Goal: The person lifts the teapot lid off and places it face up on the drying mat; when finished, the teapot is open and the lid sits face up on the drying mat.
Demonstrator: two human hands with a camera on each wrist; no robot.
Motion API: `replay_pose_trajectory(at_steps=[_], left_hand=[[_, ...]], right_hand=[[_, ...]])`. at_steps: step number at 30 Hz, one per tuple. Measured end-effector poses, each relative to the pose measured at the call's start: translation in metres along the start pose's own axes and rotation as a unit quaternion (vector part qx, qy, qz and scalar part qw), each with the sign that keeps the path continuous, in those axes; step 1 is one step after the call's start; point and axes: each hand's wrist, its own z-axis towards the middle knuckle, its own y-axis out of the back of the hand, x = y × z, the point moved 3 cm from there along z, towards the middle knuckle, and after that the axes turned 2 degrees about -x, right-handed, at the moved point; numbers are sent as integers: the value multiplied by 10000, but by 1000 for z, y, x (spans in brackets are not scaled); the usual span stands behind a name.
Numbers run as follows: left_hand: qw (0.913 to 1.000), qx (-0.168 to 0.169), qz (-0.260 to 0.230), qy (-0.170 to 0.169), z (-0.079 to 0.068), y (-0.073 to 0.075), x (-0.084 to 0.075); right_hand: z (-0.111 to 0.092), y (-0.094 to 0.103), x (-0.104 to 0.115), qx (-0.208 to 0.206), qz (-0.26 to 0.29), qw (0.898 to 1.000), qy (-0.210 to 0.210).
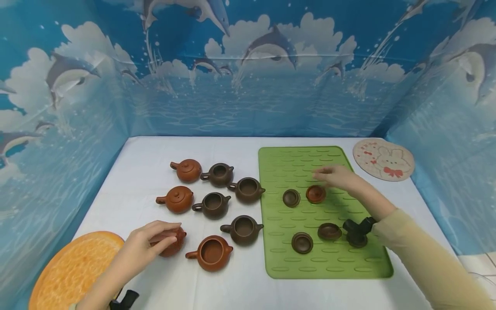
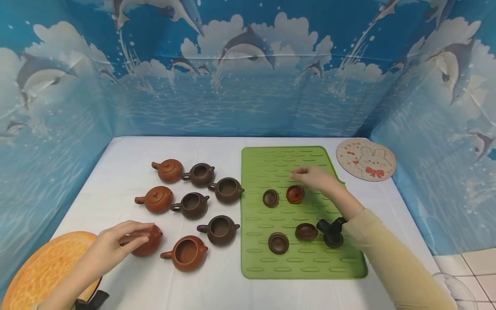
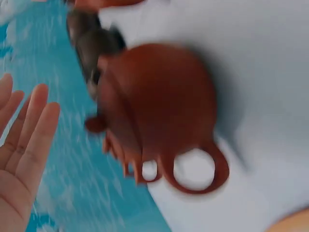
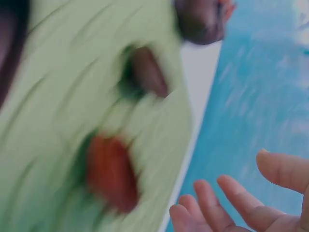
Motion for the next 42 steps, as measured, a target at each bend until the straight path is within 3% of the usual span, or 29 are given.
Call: replay_pose_trajectory(at_steps=[4,7,14,16,21,27,32,37,42], left_hand=[[9987,-492,92,31,1,20,15],[9985,-525,-2,169,0,29,28],[9959,257,-87,864,3,25,52],[9948,379,-143,931,5,23,57],[9904,594,-401,1185,5,18,68],[9795,898,-899,1563,-1,7,80],[9793,765,-930,1629,-8,1,85],[9817,536,-850,1617,-12,-1,88],[9805,571,-813,1697,-15,1,94]], right_hand=[[2,-19,42,-85,81,9988,484],[7,-44,75,-39,130,9955,938],[19,-116,145,400,611,9795,1875],[22,-135,160,565,626,9757,2024],[30,-183,192,815,204,9672,2396],[40,-233,222,1195,-533,9555,2646],[43,-263,238,1245,-1202,9446,2789],[37,-282,242,1100,-1694,9336,2960],[33,-291,245,735,-2026,9267,3077]])
